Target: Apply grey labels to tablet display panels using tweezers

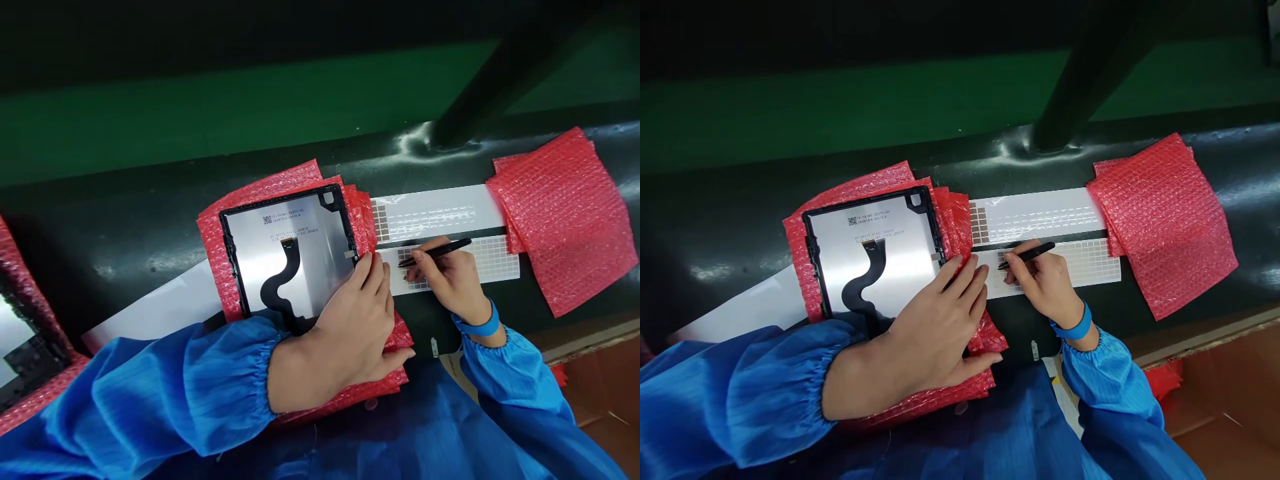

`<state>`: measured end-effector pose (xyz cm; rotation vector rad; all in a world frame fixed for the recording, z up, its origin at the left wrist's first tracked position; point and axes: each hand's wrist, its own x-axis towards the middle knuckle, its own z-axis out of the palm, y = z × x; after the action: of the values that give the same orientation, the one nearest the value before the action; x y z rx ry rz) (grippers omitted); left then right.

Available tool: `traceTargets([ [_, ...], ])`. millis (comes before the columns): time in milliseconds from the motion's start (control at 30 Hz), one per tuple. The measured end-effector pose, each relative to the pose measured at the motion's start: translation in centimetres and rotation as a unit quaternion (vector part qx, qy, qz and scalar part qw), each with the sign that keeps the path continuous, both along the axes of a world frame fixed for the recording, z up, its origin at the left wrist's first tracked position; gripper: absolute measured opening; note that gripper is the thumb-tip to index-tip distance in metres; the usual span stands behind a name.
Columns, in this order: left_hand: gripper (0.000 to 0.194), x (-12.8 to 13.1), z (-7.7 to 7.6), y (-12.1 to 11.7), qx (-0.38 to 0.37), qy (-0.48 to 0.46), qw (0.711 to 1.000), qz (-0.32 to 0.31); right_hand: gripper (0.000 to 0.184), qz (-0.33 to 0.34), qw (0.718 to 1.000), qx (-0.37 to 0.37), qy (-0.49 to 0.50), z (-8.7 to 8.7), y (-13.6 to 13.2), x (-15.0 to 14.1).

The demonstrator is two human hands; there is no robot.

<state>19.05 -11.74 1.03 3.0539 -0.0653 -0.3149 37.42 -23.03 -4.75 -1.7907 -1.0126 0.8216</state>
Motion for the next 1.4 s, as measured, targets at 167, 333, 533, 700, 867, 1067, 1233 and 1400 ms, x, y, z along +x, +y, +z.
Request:
traceTargets([
  [167,0.092,0.1,0.0,-0.1,-0.001,0.001,1.0,0.002,0.024,0.006,1.0,0.002,-0.005,0.2,0.0,0.1],
  [333,0.092,0.1,0.1,-0.1,0.003,0.005,1.0,0.001,0.025,0.011,1.0,0.0,-0.009,0.1,0.0,0.1],
  [533,0.092,0.3,0.0,-0.3,-0.003,0.008,1.0,0.001,0.031,-0.025,0.998,-0.003,0.065,0.0,0.3,-0.1],
  [700,0.094,-0.1,-0.3,-0.5,-0.012,-0.056,0.998,0.018,0.039,-0.078,0.987,0.019,0.136,1.3,1.3,-0.4],
  [867,0.077,-3.3,2.3,0.7,-0.075,-0.171,0.982,0.022,0.034,-0.103,0.981,0.068,0.149,4.5,3.3,-1.6],
  [1067,0.046,-8.6,5.2,3.0,-0.085,-0.16,0.981,0.073,0.022,-0.056,0.983,0.101,0.14,7.4,7.0,-3.9],
  [1233,0.058,-10.7,3.9,3.1,-0.023,-0.107,0.99,0.092,0.021,-0.004,0.987,0.059,0.149,7.9,10.7,-7.3],
  [1400,0.076,-10.8,2.8,2.6,-0.003,-0.057,0.991,0.123,0.027,0.026,0.992,0.004,0.125,8.0,13.1,-10.7],
])
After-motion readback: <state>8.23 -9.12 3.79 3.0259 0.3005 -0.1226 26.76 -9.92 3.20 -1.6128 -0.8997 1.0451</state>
